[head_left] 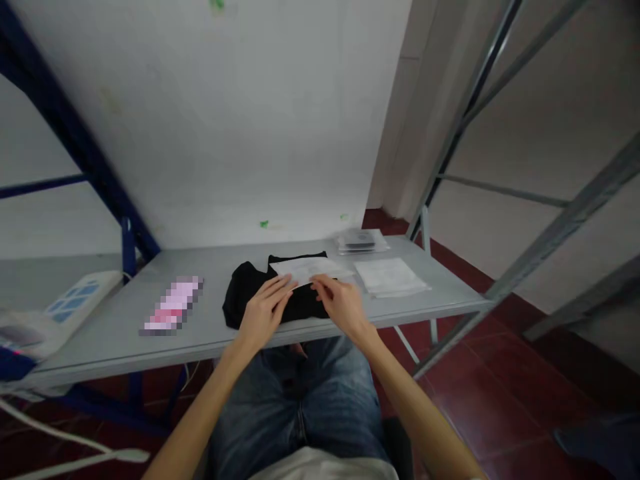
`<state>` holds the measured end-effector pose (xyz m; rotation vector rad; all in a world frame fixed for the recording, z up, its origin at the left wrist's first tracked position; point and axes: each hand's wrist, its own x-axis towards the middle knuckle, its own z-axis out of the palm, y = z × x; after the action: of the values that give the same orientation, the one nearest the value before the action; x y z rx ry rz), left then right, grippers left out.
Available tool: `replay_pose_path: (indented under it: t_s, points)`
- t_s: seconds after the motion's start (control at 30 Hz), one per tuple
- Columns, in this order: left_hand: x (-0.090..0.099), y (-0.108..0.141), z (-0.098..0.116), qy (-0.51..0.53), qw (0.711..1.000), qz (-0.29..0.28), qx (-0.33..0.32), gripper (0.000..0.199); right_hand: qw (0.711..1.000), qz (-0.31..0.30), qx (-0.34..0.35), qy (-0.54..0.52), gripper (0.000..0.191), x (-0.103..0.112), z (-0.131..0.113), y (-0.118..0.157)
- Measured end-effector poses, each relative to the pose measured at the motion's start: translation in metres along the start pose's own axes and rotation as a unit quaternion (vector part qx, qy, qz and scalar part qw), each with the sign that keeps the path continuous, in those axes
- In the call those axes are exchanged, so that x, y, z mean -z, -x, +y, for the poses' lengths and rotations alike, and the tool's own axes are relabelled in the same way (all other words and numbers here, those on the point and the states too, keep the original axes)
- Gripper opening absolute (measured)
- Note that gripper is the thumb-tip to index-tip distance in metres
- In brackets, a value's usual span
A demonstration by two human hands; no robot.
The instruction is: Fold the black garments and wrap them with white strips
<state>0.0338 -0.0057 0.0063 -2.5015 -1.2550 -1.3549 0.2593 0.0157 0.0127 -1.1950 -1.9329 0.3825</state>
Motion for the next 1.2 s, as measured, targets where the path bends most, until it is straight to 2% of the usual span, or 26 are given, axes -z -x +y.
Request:
replay_pose_path:
  t_s: [0.3, 0.57, 0.9, 1.03, 1.2]
  points:
    - [0.002, -0.001, -0.002, 0.0, 1.0, -0.014, -0.013, 0.036, 0.998, 0.043, 0.028, 0.037, 0.026, 0.0, 0.01, -0.001]
    - [0.006, -0.002, -0.009, -0.002, 1.0, 0.004, -0.03, 0.035, 0.995, 0.072, -0.008, 0.075, 0.025, 0.009, 0.023, -0.007]
    - [0.012, -0.002, -0.011, 0.028, 1.0, 0.014, -0.002, 0.035, 0.99, 0.082, -0.077, 0.09, 0.027, 0.028, 0.029, -0.007]
    - [0.016, -0.003, -0.011, 0.052, 0.998, 0.016, 0.019, 0.035, 0.994, 0.074, -0.076, 0.027, 0.025, 0.032, 0.023, -0.009]
    - [0.017, -0.006, -0.004, 0.059, 0.997, 0.029, 0.027, 0.035, 0.98, 0.012, -0.116, -0.161, 0.034, 0.033, 0.017, -0.012]
